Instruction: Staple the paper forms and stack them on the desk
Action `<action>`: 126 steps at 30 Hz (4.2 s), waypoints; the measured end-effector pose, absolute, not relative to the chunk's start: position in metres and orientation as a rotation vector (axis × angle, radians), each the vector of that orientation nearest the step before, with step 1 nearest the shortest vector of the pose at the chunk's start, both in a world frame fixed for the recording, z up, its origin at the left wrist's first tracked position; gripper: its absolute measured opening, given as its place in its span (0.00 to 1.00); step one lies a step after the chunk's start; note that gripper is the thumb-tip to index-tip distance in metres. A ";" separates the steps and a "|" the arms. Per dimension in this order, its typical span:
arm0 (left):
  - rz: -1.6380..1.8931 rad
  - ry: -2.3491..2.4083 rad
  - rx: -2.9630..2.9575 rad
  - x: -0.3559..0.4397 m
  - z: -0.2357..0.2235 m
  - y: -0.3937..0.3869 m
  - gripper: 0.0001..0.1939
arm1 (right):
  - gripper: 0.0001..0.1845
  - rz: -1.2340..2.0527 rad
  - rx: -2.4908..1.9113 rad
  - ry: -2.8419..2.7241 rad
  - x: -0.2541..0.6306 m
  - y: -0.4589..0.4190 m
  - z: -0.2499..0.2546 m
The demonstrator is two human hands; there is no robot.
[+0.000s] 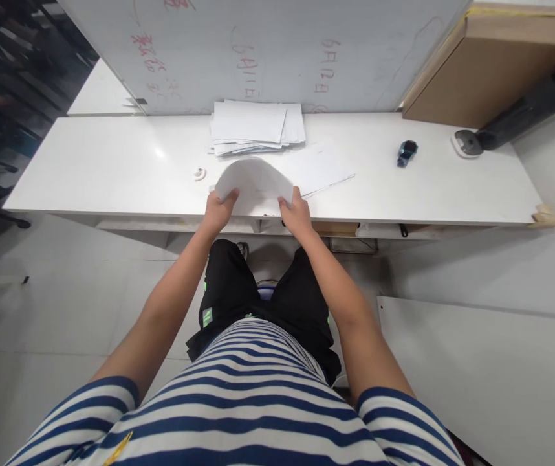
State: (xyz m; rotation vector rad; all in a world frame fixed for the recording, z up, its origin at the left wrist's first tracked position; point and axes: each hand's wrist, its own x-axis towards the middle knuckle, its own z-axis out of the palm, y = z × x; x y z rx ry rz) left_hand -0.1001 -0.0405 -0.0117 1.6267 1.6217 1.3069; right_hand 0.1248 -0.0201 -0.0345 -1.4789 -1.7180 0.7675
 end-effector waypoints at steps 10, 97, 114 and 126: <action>1.407 1.622 1.530 -0.114 -0.007 -0.056 0.23 | 0.17 0.795 -1.420 -1.404 0.155 -0.050 -0.016; 0.472 1.948 2.085 -0.129 -0.001 0.005 0.28 | 0.21 1.125 -1.406 -1.115 0.187 -0.088 -0.050; 0.504 1.949 2.139 -0.125 -0.005 0.002 0.29 | 0.22 1.172 -1.420 -1.061 0.188 -0.088 -0.050; 0.635 2.082 2.132 -0.117 -0.018 -0.006 0.21 | 0.14 1.143 -1.427 -1.070 0.184 -0.050 -0.019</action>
